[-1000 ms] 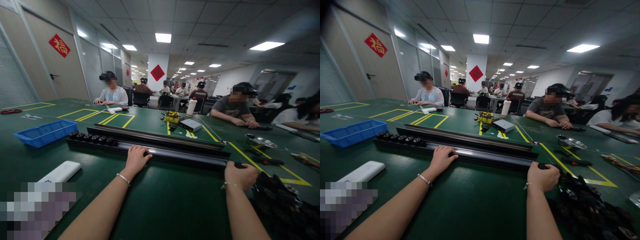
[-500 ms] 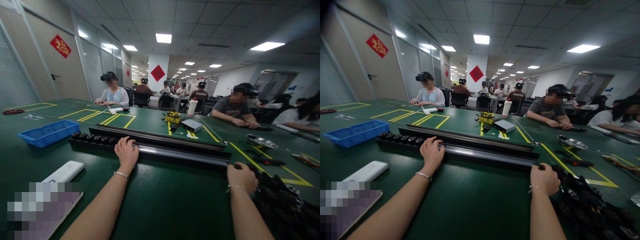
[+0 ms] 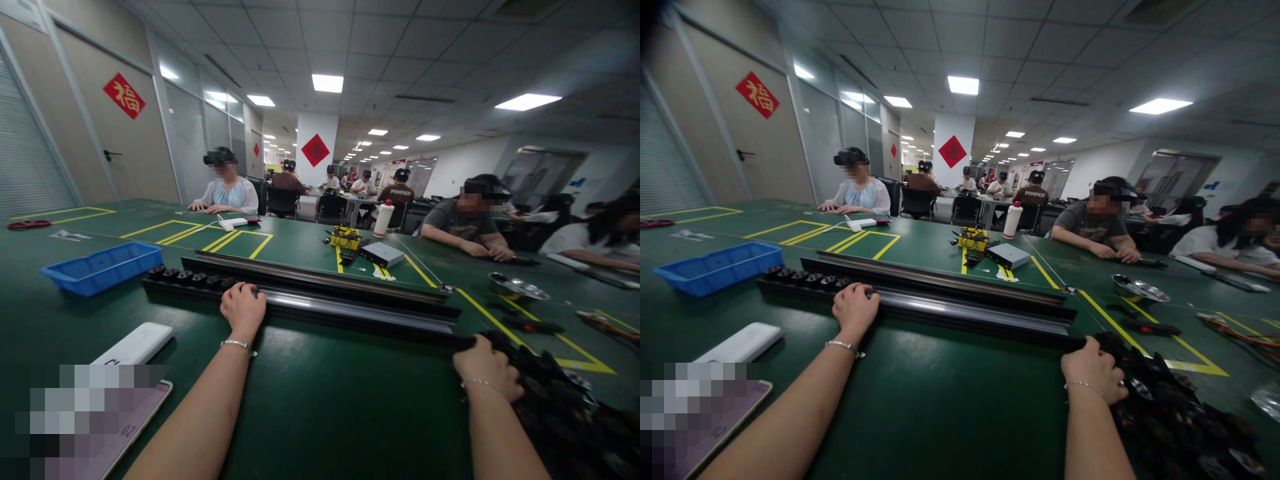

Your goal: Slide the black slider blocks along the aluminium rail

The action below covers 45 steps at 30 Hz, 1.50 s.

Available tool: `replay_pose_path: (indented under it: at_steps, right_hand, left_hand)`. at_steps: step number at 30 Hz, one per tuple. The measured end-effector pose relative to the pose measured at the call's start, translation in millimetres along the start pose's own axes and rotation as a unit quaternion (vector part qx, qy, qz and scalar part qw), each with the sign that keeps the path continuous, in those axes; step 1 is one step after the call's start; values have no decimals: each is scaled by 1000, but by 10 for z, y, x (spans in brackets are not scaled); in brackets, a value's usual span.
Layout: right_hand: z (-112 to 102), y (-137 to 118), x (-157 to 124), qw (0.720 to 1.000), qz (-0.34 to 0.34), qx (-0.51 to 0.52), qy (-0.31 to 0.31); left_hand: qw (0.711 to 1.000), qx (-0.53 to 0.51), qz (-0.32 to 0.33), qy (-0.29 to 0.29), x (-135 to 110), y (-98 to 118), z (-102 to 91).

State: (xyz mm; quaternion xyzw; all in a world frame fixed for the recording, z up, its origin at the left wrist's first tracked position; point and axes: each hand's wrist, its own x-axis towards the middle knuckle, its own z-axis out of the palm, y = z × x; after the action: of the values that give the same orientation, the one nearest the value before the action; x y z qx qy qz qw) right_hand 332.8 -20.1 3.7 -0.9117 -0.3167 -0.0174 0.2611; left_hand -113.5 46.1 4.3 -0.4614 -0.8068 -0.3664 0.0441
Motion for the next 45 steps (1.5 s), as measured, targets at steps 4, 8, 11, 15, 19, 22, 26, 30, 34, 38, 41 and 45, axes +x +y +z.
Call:
replay_pose_path:
  at_steps: [4,8,11,15,19,22,26,30,34,38,41,45]
  right_hand:
    - [-16,-51,-55,993,-53,-10,107]
    - [-2,-253,-188,967,-185,19,173]
    - [106,-414,-269,958,-262,21,110]
    - [253,-509,-293,968,-250,20,7]
    - [274,-504,-266,972,-235,27,-15]
    - [268,-503,-250,973,-226,35,-18]
    - [313,-496,-201,971,-227,69,-12]
    - [396,-453,-127,965,-228,126,-9]
    - [445,-422,-84,959,-233,160,-11]
    - [442,-422,-41,960,-237,146,-35]
    - [434,-418,6,960,-226,156,-59]
    - [435,-401,25,958,-228,165,-61]
  left_hand:
    - [1000,16,1,-2,14,-8,-16]
    - [1000,18,-1,4,8,-2,-7]
    - [999,14,-9,41,-2,2,5]
    - [995,1,-17,97,8,-5,9]
    - [996,-23,-45,74,51,-31,3]
    - [997,-32,-53,40,78,-47,-4]
    - [997,-31,-61,47,95,-64,-26]
    - [995,-13,-74,60,120,-88,-58]
    - [996,23,-63,57,156,-117,-72]
    - [997,12,-55,49,183,-144,-71]
    - [997,-13,-62,35,202,-161,-75]
    - [997,-8,-68,45,236,-187,-95]
